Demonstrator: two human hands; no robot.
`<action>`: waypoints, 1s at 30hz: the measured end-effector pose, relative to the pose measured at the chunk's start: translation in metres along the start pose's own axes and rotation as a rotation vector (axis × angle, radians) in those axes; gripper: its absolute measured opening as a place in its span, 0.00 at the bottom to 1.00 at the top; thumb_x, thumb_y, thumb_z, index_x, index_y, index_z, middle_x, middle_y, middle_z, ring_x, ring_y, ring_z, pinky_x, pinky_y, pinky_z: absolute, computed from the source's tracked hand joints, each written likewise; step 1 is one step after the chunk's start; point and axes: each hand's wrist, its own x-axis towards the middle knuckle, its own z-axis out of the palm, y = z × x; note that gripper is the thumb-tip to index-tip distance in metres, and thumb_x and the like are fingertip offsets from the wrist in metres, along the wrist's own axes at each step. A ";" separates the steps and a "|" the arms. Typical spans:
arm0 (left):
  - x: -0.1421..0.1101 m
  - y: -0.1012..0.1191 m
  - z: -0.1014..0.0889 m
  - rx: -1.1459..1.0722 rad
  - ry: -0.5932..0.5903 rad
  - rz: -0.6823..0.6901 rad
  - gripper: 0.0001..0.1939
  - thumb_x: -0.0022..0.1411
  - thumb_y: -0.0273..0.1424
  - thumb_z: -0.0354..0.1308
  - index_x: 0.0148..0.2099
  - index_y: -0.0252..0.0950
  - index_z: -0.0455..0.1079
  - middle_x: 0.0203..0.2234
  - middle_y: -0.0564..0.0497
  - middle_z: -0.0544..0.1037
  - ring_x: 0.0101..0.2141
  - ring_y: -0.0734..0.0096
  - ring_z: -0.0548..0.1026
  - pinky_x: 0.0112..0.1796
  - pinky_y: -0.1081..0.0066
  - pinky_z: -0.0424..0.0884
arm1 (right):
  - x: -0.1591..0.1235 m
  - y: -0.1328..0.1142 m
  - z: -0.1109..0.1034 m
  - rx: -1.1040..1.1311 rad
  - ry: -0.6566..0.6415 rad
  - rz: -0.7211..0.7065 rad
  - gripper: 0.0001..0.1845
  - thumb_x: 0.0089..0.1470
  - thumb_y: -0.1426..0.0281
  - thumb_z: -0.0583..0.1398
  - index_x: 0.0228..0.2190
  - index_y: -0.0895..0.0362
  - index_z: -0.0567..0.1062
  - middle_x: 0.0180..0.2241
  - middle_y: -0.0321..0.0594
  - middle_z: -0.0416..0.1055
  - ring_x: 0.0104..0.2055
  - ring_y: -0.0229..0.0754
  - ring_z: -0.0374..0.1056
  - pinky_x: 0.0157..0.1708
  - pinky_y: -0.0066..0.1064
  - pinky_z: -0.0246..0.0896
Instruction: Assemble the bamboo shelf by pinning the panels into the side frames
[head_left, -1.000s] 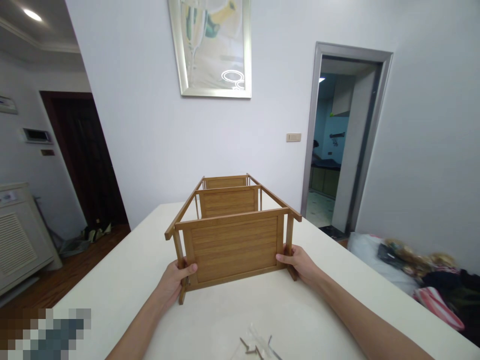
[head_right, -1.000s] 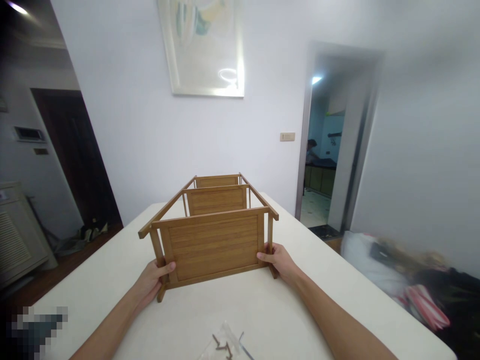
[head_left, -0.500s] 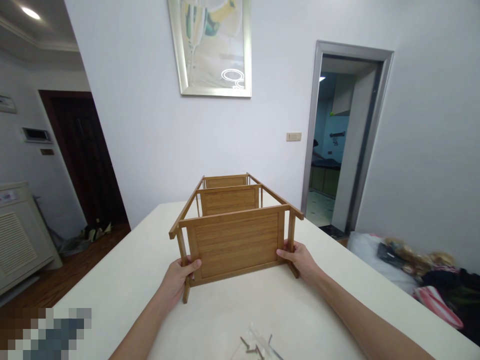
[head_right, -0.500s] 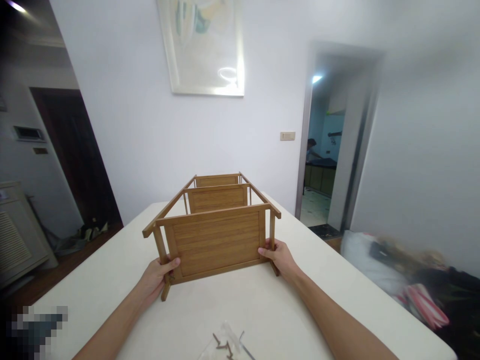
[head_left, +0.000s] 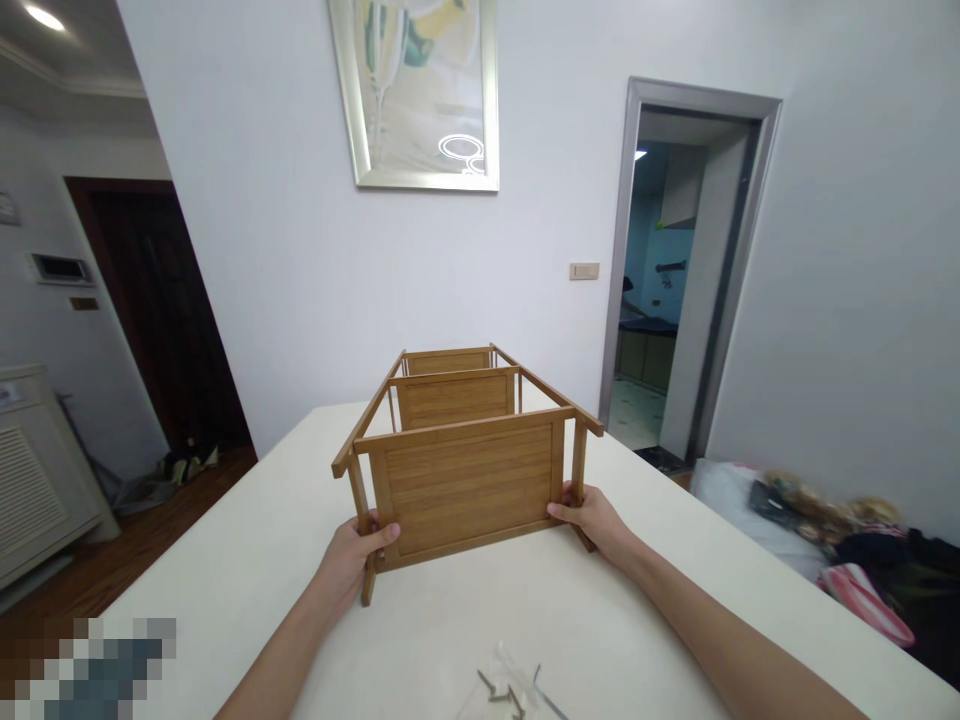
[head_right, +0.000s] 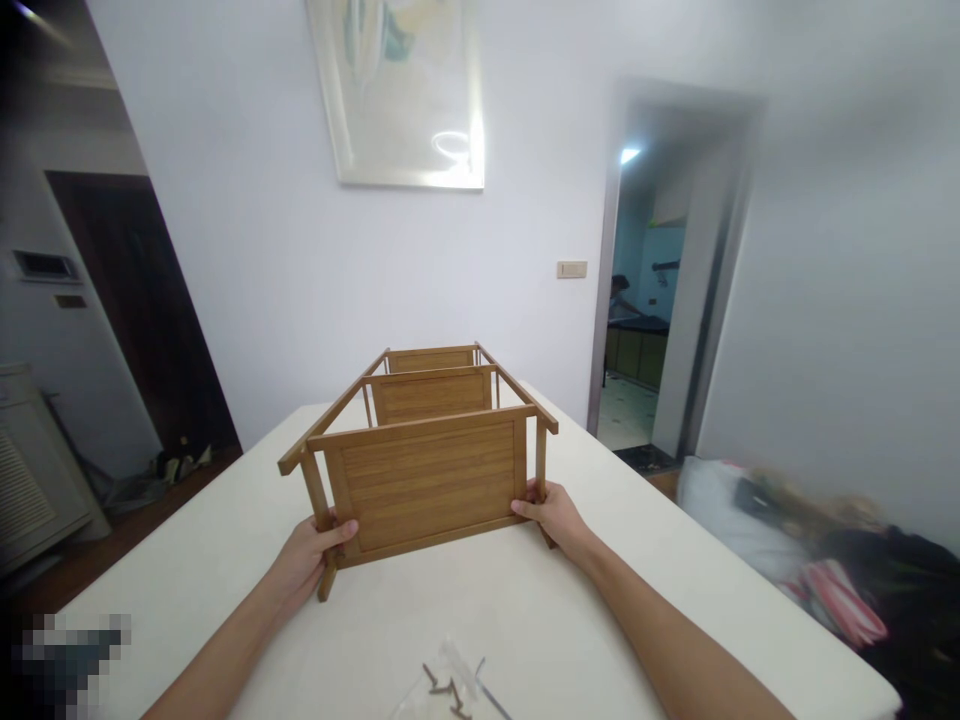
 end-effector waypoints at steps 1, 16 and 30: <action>0.000 0.000 0.000 -0.003 -0.006 0.000 0.24 0.36 0.35 0.76 0.36 0.32 0.74 0.31 0.47 0.81 0.35 0.59 0.80 0.38 0.64 0.75 | 0.000 0.001 -0.001 0.003 0.003 0.003 0.21 0.31 0.61 0.74 0.28 0.55 0.75 0.27 0.36 0.74 0.32 0.44 0.70 0.35 0.35 0.64; -0.002 0.001 0.001 -0.016 -0.029 -0.020 0.23 0.38 0.34 0.75 0.38 0.32 0.74 0.32 0.47 0.82 0.36 0.59 0.80 0.40 0.65 0.75 | 0.001 -0.003 -0.007 0.114 -0.022 0.054 0.21 0.42 0.53 0.70 0.30 0.57 0.77 0.32 0.42 0.77 0.40 0.50 0.72 0.39 0.36 0.65; 0.001 -0.006 0.000 -0.040 0.099 0.003 0.24 0.33 0.35 0.77 0.32 0.33 0.71 0.27 0.51 0.80 0.30 0.66 0.78 0.34 0.69 0.75 | 0.001 -0.002 -0.009 0.092 -0.080 0.061 0.21 0.39 0.55 0.71 0.26 0.58 0.76 0.27 0.41 0.76 0.34 0.47 0.72 0.37 0.35 0.66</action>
